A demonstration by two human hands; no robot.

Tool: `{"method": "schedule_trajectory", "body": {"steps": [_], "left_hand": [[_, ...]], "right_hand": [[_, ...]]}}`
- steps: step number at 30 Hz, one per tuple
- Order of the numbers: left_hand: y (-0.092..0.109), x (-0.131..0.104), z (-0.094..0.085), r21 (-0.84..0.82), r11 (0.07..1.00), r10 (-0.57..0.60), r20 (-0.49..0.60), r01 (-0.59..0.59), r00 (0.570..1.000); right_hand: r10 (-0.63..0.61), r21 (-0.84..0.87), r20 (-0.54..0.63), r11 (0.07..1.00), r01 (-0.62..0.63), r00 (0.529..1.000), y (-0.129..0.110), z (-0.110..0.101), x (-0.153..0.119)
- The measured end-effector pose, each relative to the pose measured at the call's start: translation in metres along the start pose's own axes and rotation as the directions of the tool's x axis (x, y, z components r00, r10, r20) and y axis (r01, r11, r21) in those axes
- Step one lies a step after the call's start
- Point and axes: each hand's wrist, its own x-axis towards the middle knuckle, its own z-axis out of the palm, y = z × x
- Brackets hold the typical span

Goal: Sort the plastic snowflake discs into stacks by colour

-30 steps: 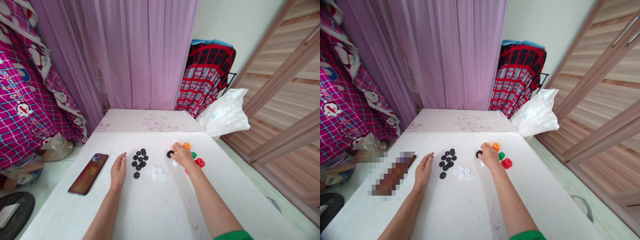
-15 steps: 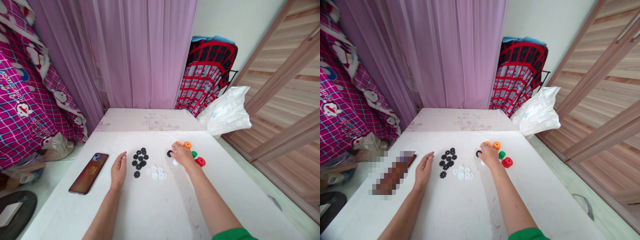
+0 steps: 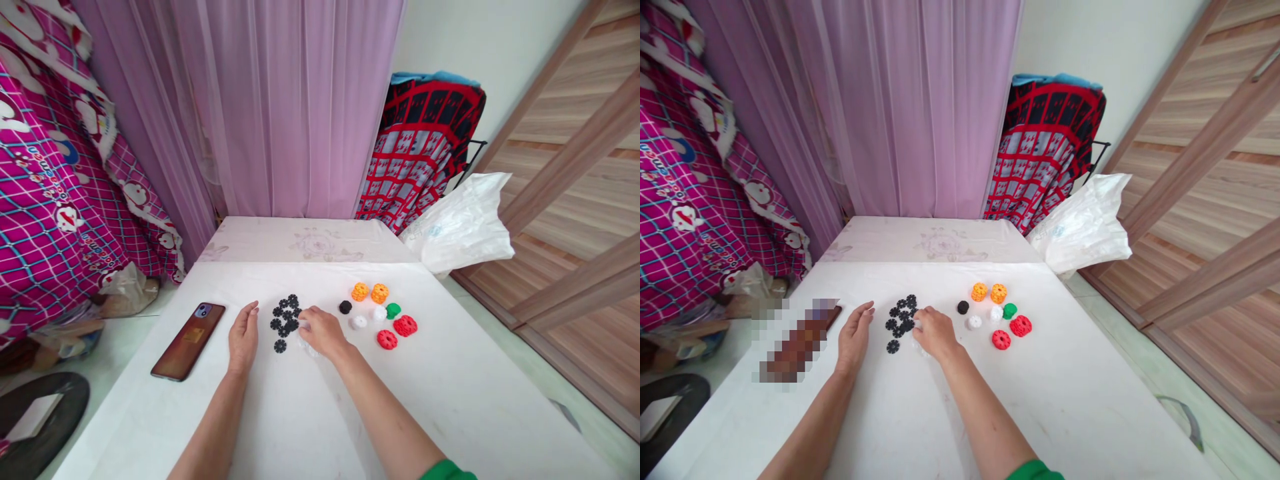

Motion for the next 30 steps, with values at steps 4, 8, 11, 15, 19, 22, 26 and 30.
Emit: {"method": "schedule_trajectory", "body": {"steps": [4,8,11,15,19,22,26,30], "left_hand": [[-0.008,0.003,0.001,-0.095,0.995,-0.016,0.005,0.016,1.000],[-0.012,0.004,0.001,-0.109,0.994,-0.019,0.007,0.019,1.000],[-0.014,0.005,0.001,-0.060,0.998,0.013,-0.007,-0.013,1.000],[-0.011,0.005,0.001,0.003,1.000,0.030,-0.005,-0.030,1.000],[-0.007,0.003,0.000,0.123,0.990,0.070,0.032,-0.074,0.997],[-0.009,0.002,0.002,0.245,0.951,0.172,0.089,-0.189,0.981],[-0.011,-0.001,0.010,0.491,0.774,0.330,0.226,-0.400,0.917],[-0.013,-0.011,0.010,0.640,0.611,0.309,0.349,-0.466,0.885]], "right_hand": [[0.006,0.003,0.010,1.000,-0.006,1.000,-0.010,0.011,0.006],[0.010,0.010,-0.018,1.000,-0.009,1.000,-0.014,0.018,0.009],[0.037,0.033,-0.034,0.999,-0.036,0.999,-0.015,0.023,0.010],[0.102,0.064,-0.038,0.993,-0.099,0.994,-0.014,0.025,0.008],[0.146,0.076,-0.058,0.987,-0.142,0.988,-0.008,0.024,0.006],[0.141,0.092,-0.089,0.987,-0.133,0.986,-0.002,0.022,0.005],[0.126,0.180,-0.179,0.979,-0.094,0.976,0.007,0.018,0.000],[0.088,0.280,-0.337,0.960,0.011,0.937,0.018,0.028,-0.017]]}}
